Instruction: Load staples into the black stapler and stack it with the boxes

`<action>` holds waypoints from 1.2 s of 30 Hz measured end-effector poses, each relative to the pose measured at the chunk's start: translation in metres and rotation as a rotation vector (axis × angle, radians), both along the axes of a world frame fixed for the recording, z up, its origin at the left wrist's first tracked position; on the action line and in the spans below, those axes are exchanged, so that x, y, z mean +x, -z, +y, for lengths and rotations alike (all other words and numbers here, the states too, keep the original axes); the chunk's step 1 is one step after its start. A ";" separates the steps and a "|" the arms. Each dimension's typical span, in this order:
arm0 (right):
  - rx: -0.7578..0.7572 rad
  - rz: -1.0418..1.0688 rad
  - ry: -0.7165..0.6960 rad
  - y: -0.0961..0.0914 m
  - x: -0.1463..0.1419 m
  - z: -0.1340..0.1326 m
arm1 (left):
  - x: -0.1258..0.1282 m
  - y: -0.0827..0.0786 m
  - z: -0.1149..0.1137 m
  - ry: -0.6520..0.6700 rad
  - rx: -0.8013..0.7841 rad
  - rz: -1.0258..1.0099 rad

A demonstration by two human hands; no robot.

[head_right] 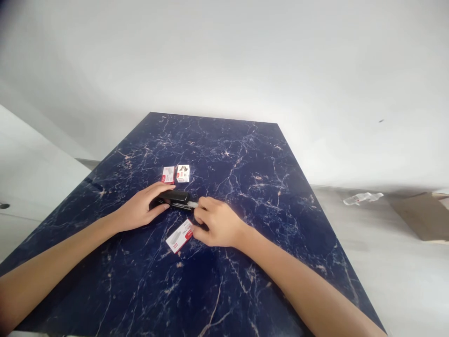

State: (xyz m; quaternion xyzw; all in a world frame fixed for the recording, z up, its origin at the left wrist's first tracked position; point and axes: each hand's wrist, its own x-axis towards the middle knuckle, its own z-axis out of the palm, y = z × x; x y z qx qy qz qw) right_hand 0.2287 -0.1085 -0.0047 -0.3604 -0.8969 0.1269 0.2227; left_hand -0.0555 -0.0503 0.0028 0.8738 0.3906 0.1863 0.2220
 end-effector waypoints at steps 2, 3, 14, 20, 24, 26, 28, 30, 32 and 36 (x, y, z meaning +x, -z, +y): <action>0.009 -0.004 -0.057 0.000 0.000 0.001 | 0.004 -0.001 -0.004 0.003 -0.046 -0.046; 0.018 -0.005 -0.086 0.000 -0.001 0.001 | 0.006 -0.001 -0.007 0.011 -0.065 -0.063; 0.065 0.005 -0.083 0.005 -0.003 0.002 | 0.020 0.001 -0.022 0.004 0.001 -0.061; 0.018 0.050 0.081 0.006 -0.003 0.001 | 0.024 0.003 -0.021 -0.256 0.292 0.051; 0.016 0.115 0.121 0.007 -0.002 0.000 | 0.024 -0.007 -0.031 -0.075 0.109 -0.037; 0.028 0.139 0.142 0.007 -0.002 0.000 | 0.023 -0.009 -0.037 0.085 -0.069 -0.139; 0.041 0.153 0.161 0.006 -0.001 -0.001 | 0.023 -0.009 -0.044 0.196 -0.168 -0.205; 0.048 0.166 0.186 0.006 -0.001 -0.001 | 0.023 -0.008 -0.050 0.242 -0.089 -0.208; 0.047 0.175 0.214 0.006 -0.001 -0.002 | 0.026 -0.006 -0.057 0.292 0.126 -0.167; 0.040 0.168 0.236 0.007 -0.002 -0.001 | 0.036 -0.002 -0.071 0.403 0.361 0.020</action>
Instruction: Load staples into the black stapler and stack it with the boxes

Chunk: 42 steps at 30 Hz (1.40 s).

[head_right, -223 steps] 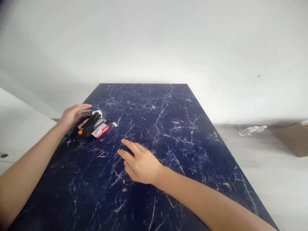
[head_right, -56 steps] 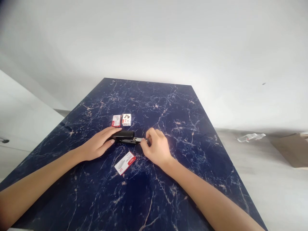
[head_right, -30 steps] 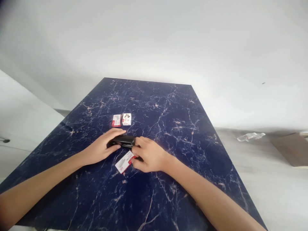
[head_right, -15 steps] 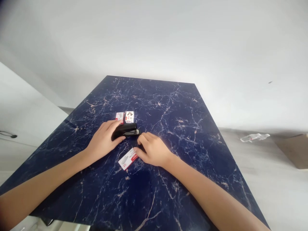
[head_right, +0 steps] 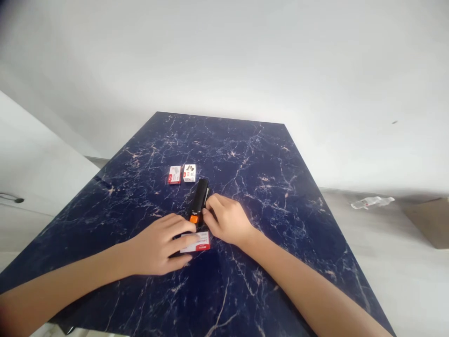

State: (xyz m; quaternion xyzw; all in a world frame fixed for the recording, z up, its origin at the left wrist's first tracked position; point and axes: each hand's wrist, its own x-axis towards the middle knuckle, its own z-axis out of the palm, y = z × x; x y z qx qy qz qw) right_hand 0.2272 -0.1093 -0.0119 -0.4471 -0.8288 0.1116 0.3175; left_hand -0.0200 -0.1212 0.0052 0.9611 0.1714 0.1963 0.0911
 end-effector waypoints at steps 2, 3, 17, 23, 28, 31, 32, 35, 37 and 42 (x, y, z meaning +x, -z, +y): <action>0.002 -0.006 0.007 0.001 -0.001 0.001 | 0.003 0.000 -0.004 0.038 -0.019 0.082; 0.004 -0.010 0.010 0.001 -0.001 0.001 | 0.003 -0.001 -0.005 0.068 -0.039 0.104; -0.007 -0.090 -0.017 0.005 -0.001 0.005 | -0.051 -0.026 0.053 -0.467 -0.379 0.197; -0.016 -0.084 -0.004 0.004 -0.001 0.005 | -0.022 -0.010 0.026 -0.291 -0.425 0.055; -0.022 -0.073 0.003 0.003 -0.001 0.004 | -0.020 -0.004 0.031 -0.379 -0.373 -0.001; -0.020 -0.075 0.010 0.003 -0.001 0.004 | -0.015 0.000 0.033 -0.382 -0.329 -0.041; -0.020 -0.075 0.011 0.003 -0.001 0.004 | -0.013 0.001 0.032 -0.367 -0.313 -0.052; -0.015 -0.075 0.008 0.004 -0.001 0.005 | -0.010 0.002 0.027 -0.342 -0.312 -0.071; -0.012 -0.075 0.010 0.004 -0.001 0.005 | -0.013 0.002 0.030 -0.353 -0.340 -0.100; -0.030 -0.077 0.003 0.003 -0.001 0.005 | -0.037 0.005 0.080 -0.544 -0.152 -0.086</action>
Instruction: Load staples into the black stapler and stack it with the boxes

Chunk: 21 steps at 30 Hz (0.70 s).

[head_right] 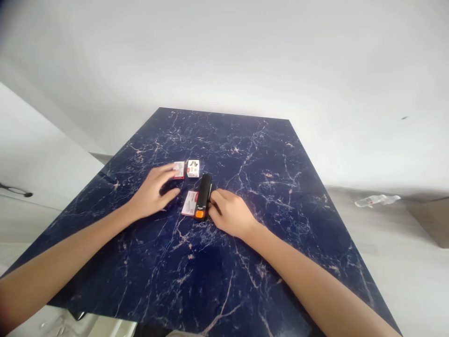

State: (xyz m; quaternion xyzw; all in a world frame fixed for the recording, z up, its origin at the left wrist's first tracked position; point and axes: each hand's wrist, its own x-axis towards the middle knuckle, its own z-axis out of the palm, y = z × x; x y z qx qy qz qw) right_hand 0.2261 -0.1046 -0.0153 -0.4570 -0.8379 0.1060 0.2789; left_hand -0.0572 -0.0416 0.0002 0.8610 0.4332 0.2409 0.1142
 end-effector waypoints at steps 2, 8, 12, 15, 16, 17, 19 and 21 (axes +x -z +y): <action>0.000 -0.003 -0.002 0.000 0.000 0.000 | -0.012 0.005 0.026 -0.089 -0.032 0.094; 0.012 0.001 -0.007 0.001 0.000 0.001 | -0.023 0.013 0.053 0.014 -0.004 0.159; 0.006 -0.012 -0.001 0.001 0.000 0.001 | -0.020 0.010 0.047 0.039 0.044 0.138; -0.003 -0.022 0.001 0.001 -0.001 0.002 | -0.022 0.007 0.050 0.062 -0.022 0.131; -0.007 -0.023 0.004 0.000 -0.001 0.002 | -0.024 0.006 0.051 0.074 -0.053 0.120; -0.012 -0.024 0.008 0.000 -0.002 0.002 | -0.025 0.004 0.051 0.090 -0.083 0.107; -0.015 -0.026 0.016 0.000 -0.002 0.003 | -0.025 -0.001 0.047 0.138 -0.128 0.051; -0.013 -0.029 0.013 0.001 -0.002 0.003 | -0.020 -0.006 0.036 0.163 -0.120 -0.085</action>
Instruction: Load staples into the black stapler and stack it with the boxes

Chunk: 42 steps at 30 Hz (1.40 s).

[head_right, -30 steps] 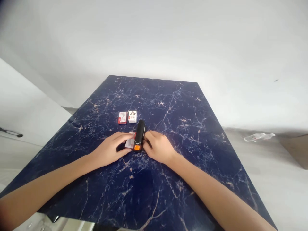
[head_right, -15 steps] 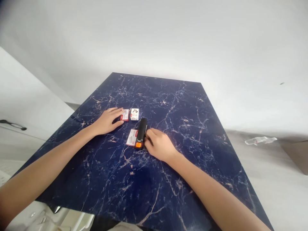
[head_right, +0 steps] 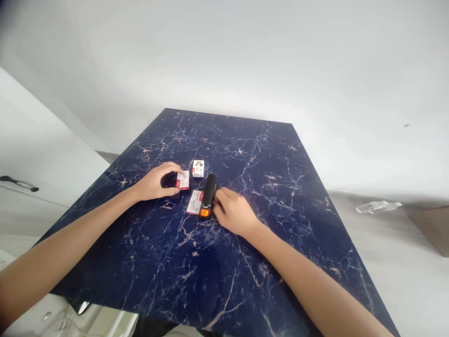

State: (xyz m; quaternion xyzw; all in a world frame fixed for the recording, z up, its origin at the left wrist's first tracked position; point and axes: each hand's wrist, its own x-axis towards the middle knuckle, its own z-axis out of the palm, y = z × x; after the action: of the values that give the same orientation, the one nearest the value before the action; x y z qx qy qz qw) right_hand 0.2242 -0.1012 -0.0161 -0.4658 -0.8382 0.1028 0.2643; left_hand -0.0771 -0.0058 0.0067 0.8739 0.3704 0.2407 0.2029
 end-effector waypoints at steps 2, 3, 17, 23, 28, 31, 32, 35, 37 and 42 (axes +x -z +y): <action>0.007 -0.001 -0.008 0.001 0.000 0.000 | 0.011 -0.004 -0.015 0.016 0.027 -0.142; 0.010 -0.001 -0.011 0.001 0.000 0.000 | 0.018 -0.005 -0.023 0.048 0.032 -0.162; 0.016 0.002 -0.013 0.000 0.000 -0.001 | 0.041 0.000 -0.052 0.146 -0.028 0.142; 0.001 0.047 -0.065 -0.001 0.002 -0.001 | 0.049 -0.004 -0.066 0.111 -0.111 0.140; -0.022 0.045 -0.082 -0.002 0.004 -0.001 | 0.052 -0.001 -0.067 0.120 0.002 0.195; -0.024 0.035 -0.099 -0.001 0.004 -0.001 | 0.051 0.001 -0.068 0.110 0.019 0.207; -0.022 0.032 -0.101 -0.001 0.004 -0.001 | 0.050 0.001 -0.068 0.129 0.023 0.203; -0.008 0.016 -0.089 -0.001 0.003 -0.001 | 0.046 0.000 -0.062 0.197 0.073 0.099; -0.007 0.010 -0.089 -0.001 0.002 -0.001 | 0.043 0.001 -0.048 0.162 0.146 -0.026; -0.007 0.006 -0.099 -0.001 0.002 0.000 | 0.043 0.010 0.014 -0.021 0.245 -0.028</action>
State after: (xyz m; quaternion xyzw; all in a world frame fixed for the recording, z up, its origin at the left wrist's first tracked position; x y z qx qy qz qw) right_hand 0.2264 -0.1010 -0.0151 -0.4242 -0.8591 0.1200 0.2599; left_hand -0.0339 0.0081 -0.0031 0.8848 0.3444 0.2986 0.0971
